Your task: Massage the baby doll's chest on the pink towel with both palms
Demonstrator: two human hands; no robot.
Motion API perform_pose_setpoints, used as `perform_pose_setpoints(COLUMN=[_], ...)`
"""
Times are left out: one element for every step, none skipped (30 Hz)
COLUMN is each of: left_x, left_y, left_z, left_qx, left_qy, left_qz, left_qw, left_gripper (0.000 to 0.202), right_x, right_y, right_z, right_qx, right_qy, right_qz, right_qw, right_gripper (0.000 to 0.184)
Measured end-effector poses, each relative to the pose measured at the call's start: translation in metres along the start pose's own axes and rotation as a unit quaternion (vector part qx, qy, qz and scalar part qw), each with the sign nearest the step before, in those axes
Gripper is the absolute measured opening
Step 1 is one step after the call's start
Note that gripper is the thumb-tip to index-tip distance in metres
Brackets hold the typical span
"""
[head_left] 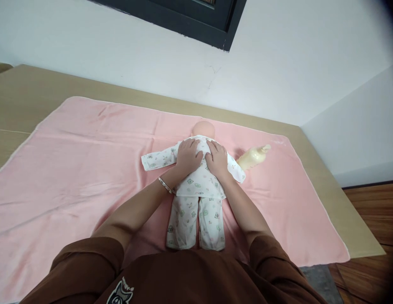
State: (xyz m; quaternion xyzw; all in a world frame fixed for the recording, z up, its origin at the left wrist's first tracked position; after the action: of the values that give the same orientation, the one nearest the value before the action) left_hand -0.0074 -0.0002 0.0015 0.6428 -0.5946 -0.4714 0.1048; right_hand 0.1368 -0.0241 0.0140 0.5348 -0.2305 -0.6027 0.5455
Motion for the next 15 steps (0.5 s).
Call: perform_pose_setpoints(left_x=[-0.0005,-0.0010,-0.0013,-0.0013,-0.0011,-0.0007,0.0000,0.0008,0.0016,0.0023,0.0028,0.0031,0.0030,0.0026,0.0021], left_y=[-0.0005,-0.0008,-0.0009,-0.0008,-0.0003,0.0004,0.0013,0.0023,0.0032,0.0038,0.0040,0.0039,0.0032,0.0022,0.0010], left_z=[0.0006,0.0011,0.0015,0.0016,0.0014,0.0010,0.0003,-0.0005,-0.0014,-0.0022,-0.0028,-0.0029,-0.0026,-0.0019,-0.0009], left_qx=[0.002,0.005,0.011,0.017,0.025,0.031,0.035,0.037,0.037,0.036,0.032,0.026,0.018,0.008,0.000], left_qy=[-0.008,-0.017,-0.026,-0.032,-0.036,-0.036,-0.033,-0.028,-0.021,-0.015,-0.009,-0.003,0.003,0.006,0.007], left_qz=[0.001,0.001,0.001,0.001,-0.002,-0.005,-0.012,-0.019,-0.028,-0.035,-0.040,-0.045,-0.048,-0.047,-0.045], left_qw=[1.000,1.000,1.000,0.999,0.999,0.999,0.999,0.999,0.999,0.999,0.999,0.999,0.999,0.999,0.999], left_gripper=[0.041,0.040,0.038,0.036,0.033,0.031,0.029,0.026,0.025,0.024,0.025,0.026,0.029,0.032,0.036], right_x=[-0.0009,-0.0015,-0.0016,-0.0012,-0.0003,0.0010,0.0027,0.0044,0.0060,0.0071,0.0076,0.0074,0.0065,0.0052,0.0036], right_y=[0.0002,0.0003,0.0002,-0.0001,-0.0004,-0.0006,-0.0008,-0.0009,-0.0008,-0.0007,-0.0006,-0.0005,-0.0006,-0.0007,-0.0010], right_z=[0.0000,0.0000,0.0002,0.0006,0.0011,0.0017,0.0024,0.0030,0.0035,0.0038,0.0038,0.0035,0.0028,0.0019,0.0008], right_qx=[0.005,0.010,0.011,0.008,0.001,-0.008,-0.018,-0.027,-0.034,-0.039,-0.040,-0.038,-0.034,-0.029,-0.023], right_qy=[0.008,0.016,0.025,0.032,0.034,0.032,0.024,0.012,-0.003,-0.017,-0.027,-0.032,-0.031,-0.028,-0.021], right_qz=[0.008,0.013,0.014,0.009,-0.002,-0.019,-0.040,-0.063,-0.085,-0.101,-0.109,-0.108,-0.096,-0.078,-0.056], right_qw=[1.000,1.000,1.000,0.999,0.999,0.999,0.999,0.998,0.996,0.994,0.993,0.993,0.994,0.996,0.998], right_gripper=[0.052,0.052,0.052,0.051,0.049,0.047,0.044,0.042,0.039,0.038,0.037,0.038,0.039,0.041,0.044])
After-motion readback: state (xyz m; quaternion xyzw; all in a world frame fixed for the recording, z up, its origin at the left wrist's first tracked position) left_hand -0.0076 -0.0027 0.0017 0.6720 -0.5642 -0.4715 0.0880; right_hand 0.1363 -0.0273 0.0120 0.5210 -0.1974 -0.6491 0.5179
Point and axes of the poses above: each hand's wrist, its own x-axis away from the middle knuckle, its own y-axis out of the back of the hand, z = x × y, the point moved 2 cm from there along -x, towards the middle knuckle, and after that the axes turned 4 degrees about y, right-handed, at the moved point
